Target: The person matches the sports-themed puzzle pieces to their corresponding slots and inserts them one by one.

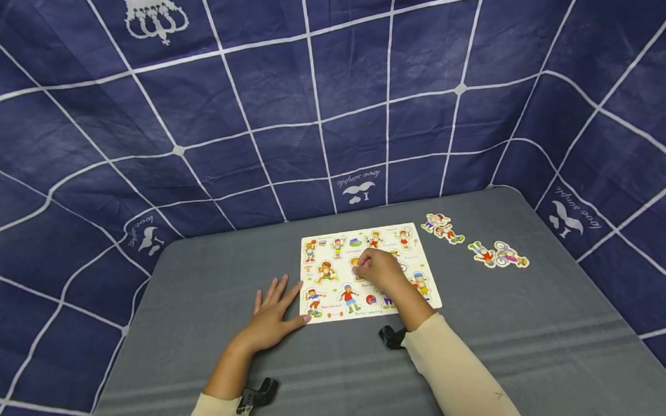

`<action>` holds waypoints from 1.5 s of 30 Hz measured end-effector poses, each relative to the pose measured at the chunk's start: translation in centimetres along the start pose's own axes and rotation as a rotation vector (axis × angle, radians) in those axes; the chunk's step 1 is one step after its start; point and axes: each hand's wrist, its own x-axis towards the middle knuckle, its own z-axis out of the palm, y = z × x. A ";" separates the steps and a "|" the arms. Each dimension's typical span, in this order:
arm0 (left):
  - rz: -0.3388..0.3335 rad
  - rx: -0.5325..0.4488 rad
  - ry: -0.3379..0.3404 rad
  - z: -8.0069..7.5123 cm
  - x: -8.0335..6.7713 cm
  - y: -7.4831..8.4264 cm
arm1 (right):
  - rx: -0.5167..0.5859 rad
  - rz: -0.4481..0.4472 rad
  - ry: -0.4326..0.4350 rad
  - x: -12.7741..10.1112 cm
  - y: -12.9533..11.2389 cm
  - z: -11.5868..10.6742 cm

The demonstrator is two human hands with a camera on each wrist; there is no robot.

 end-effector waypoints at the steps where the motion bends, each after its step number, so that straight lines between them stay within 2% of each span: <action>1: 0.000 0.001 0.000 0.0 0.0 0.0 | 0.000 0.000 0.001 0.0 0.0 0.0; 16: 0.000 -0.026 0.001 -0.2 -0.3 0.3 | 0.024 -0.032 -0.005 -0.2 0.0 -0.4; 28: 0.001 -0.018 0.004 -0.2 -0.3 0.4 | 0.136 -0.086 0.108 -0.1 0.2 -2.0; 39: 0.005 -0.027 -0.004 -0.4 -0.1 0.2 | 0.181 -0.160 0.216 -0.1 -0.1 -4.0; 45: 0.007 -0.040 -0.013 -0.4 -0.2 0.1 | 0.220 -0.172 0.253 -0.1 0.8 -4.9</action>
